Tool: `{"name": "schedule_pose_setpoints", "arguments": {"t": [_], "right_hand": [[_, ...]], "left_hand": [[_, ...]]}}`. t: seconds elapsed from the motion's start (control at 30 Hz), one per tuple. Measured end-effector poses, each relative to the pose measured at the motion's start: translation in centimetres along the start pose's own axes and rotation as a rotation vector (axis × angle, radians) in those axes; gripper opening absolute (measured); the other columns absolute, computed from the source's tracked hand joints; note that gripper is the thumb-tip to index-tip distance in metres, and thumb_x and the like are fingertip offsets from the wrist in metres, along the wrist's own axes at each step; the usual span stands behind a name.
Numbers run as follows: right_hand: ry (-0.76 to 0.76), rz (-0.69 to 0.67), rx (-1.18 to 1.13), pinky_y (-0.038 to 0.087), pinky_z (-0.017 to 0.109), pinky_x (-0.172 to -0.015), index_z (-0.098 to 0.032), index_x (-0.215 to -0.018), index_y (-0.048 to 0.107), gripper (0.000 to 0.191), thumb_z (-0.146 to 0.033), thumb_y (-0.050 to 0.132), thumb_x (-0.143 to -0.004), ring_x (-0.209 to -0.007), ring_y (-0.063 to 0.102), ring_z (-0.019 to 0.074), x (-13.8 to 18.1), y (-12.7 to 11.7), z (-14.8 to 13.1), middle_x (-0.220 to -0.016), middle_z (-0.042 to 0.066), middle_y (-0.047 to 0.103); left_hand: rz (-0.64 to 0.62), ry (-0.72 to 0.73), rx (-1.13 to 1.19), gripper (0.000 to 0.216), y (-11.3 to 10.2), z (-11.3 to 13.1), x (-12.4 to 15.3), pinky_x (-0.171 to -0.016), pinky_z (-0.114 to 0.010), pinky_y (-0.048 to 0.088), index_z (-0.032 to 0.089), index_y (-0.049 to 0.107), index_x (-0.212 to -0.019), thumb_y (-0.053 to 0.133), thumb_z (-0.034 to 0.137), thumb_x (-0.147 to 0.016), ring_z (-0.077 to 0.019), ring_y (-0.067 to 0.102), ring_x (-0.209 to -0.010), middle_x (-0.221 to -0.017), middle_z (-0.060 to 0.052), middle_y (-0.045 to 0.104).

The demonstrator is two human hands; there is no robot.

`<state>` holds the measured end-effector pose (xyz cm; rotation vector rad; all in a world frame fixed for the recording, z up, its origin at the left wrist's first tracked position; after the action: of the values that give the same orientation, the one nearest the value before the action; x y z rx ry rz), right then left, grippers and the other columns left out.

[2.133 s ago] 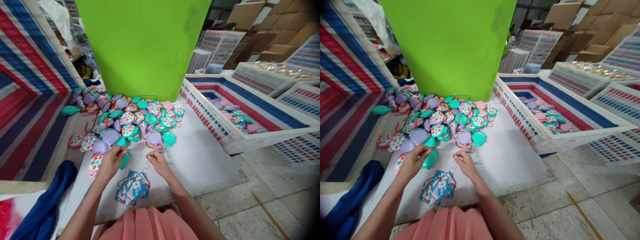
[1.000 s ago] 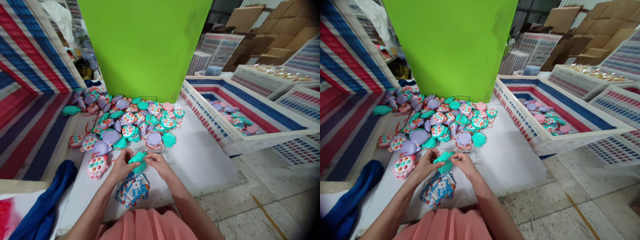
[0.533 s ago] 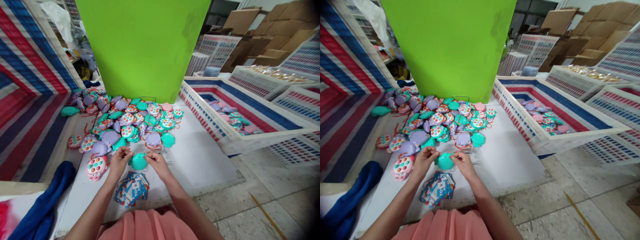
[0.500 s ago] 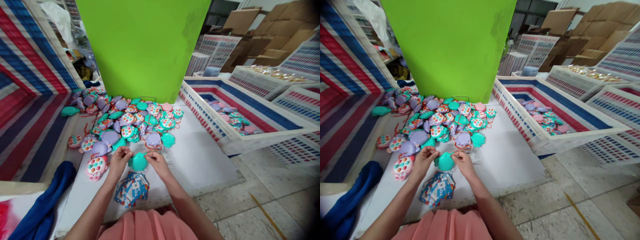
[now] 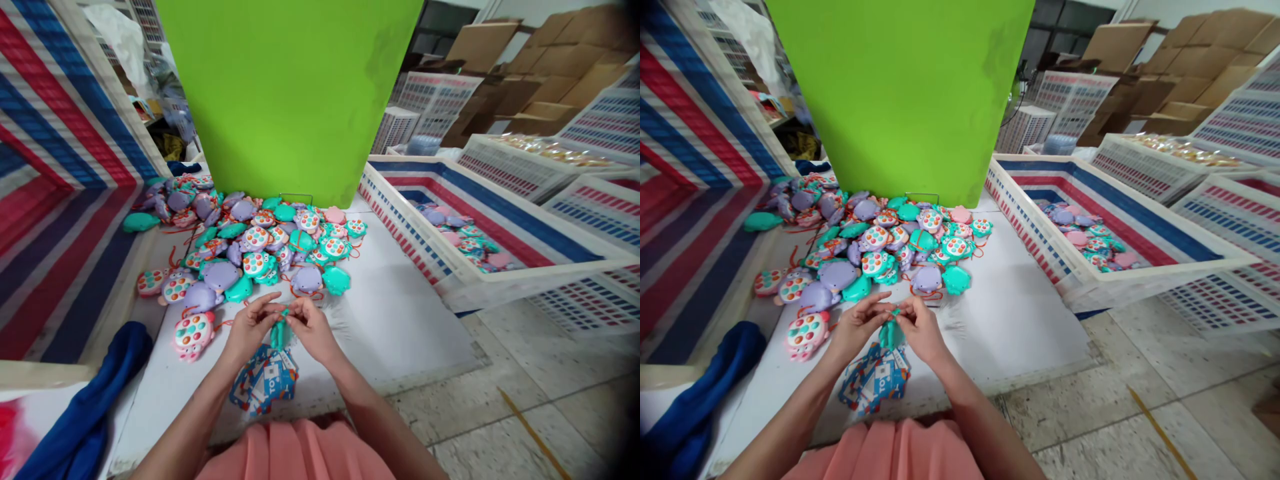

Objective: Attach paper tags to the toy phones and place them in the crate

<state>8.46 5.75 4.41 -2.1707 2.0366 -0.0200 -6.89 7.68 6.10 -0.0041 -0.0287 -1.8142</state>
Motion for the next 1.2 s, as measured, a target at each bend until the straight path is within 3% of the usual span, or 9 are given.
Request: {"name": "schedule_pose_setpoints", "arguments": {"t": [0.33, 0.57, 0.67, 0.8, 0.9, 0.97, 1.03, 1.1, 1.2], "right_hand": [[0.130, -0.083, -0.292, 0.037, 0.018, -0.044, -0.021, -0.088, 0.049, 0.017, -0.026, 0.059, -0.075, -0.052, 0.046, 0.0084, -0.5, 0.3, -0.3, -0.070, -0.005, 0.051], [0.027, -0.143, -0.226, 0.040, 0.023, -0.059, -0.019, -0.105, 0.059, 0.027, -0.029, 0.060, -0.079, -0.063, 0.053, 0.0117, -0.4, 0.0, -1.0, -0.070, -0.002, 0.059], [0.038, -0.091, -0.204, 0.041, 0.024, -0.060, -0.018, -0.096, 0.063, 0.021, -0.029, 0.060, -0.079, -0.061, 0.053, 0.0118, -0.6, -0.3, -1.3, -0.067, -0.002, 0.060], [0.066, -0.038, -0.156, 0.042, 0.024, -0.060, -0.017, -0.075, 0.062, 0.015, -0.031, 0.061, -0.077, -0.061, 0.055, 0.0125, -0.7, -0.9, -1.6, -0.065, -0.001, 0.062], [0.092, -0.003, -0.121, 0.042, 0.023, -0.058, -0.016, -0.075, 0.063, 0.018, -0.034, 0.059, -0.078, -0.060, 0.054, 0.0123, -0.5, -1.4, -1.4, -0.065, 0.000, 0.063], [0.125, 0.024, -0.110, 0.041, 0.023, -0.056, -0.016, -0.079, 0.063, 0.019, -0.035, 0.057, -0.079, -0.058, 0.054, 0.0121, -0.5, -1.6, -1.1, -0.065, 0.000, 0.063], [0.137, 0.029, -0.114, 0.042, 0.023, -0.057, -0.016, -0.081, 0.064, 0.019, -0.034, 0.057, -0.079, -0.059, 0.055, 0.0125, -0.4, -1.6, -0.8, -0.065, 0.000, 0.063], [0.120, 0.022, -0.132, 0.044, 0.024, -0.061, -0.016, -0.080, 0.064, 0.018, -0.033, 0.058, -0.079, -0.063, 0.056, 0.0132, -0.5, -1.5, -0.6, -0.066, 0.000, 0.063], [0.095, 0.009, -0.154, 0.045, 0.025, -0.064, -0.017, -0.082, 0.065, 0.017, -0.032, 0.059, -0.079, -0.066, 0.057, 0.0137, -0.6, -1.2, -0.5, -0.066, 0.000, 0.062]], "left_hand": [[-0.017, 0.171, -0.375, 0.029, -0.3, 0.6, 0.1, -0.074, -0.029, 0.052, 0.021, 0.059, -0.110, 0.055, 0.023, -0.081, -0.0166, 0.065, -0.079, -0.084, -0.001, 0.069], [-0.073, 0.479, -0.820, 0.026, 0.3, 2.0, 0.2, -0.076, -0.030, 0.049, 0.023, 0.058, -0.109, 0.047, 0.017, -0.087, -0.0180, 0.061, -0.088, -0.096, -0.005, 0.066], [-0.075, 0.558, -0.917, 0.021, 0.5, 2.9, -0.1, -0.074, -0.030, 0.046, 0.021, 0.059, -0.105, 0.046, 0.018, -0.088, -0.0180, 0.059, -0.086, -0.091, -0.005, 0.064], [0.000, 0.537, -0.895, 0.018, 0.3, 3.9, -0.2, -0.074, -0.029, 0.044, 0.020, 0.057, -0.103, 0.048, 0.021, -0.088, -0.0172, 0.057, -0.082, -0.087, -0.004, 0.063], [0.067, 0.357, -0.818, 0.016, -0.6, 3.9, 0.5, -0.068, -0.027, 0.044, 0.019, 0.056, -0.096, 0.054, 0.029, -0.084, -0.0160, 0.056, -0.075, -0.083, -0.002, 0.061], [-0.066, 0.195, -0.834, 0.012, -1.1, 3.4, 1.5, -0.062, -0.025, 0.041, 0.019, 0.056, -0.085, 0.057, 0.030, -0.080, -0.0148, 0.054, -0.069, -0.076, 0.000, 0.058], [-0.306, 0.081, -0.878, 0.007, -1.3, 2.6, 2.7, -0.063, -0.024, 0.040, 0.020, 0.057, -0.081, 0.058, 0.026, -0.077, -0.0146, 0.053, -0.069, -0.077, 0.001, 0.057], [-0.467, 0.033, -0.924, 0.017, -1.2, 1.8, 3.9, -0.069, -0.025, 0.040, 0.023, 0.059, -0.091, 0.059, 0.021, -0.074, -0.0163, 0.054, -0.079, -0.087, 0.000, 0.057], [-0.561, 0.013, -1.002, 0.036, -0.7, 0.6, 4.9, -0.078, -0.028, 0.039, 0.027, 0.059, -0.105, 0.061, 0.016, -0.070, -0.0207, 0.052, -0.094, -0.101, -0.003, 0.055]]}}
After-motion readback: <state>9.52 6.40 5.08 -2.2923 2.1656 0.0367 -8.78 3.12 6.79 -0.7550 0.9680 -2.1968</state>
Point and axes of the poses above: each hand's wrist, its own x-axis away from the middle knuckle, its own y-axis out of the palm, z = x × y, the point moved 1 cm from there along -x, towards the middle knuckle
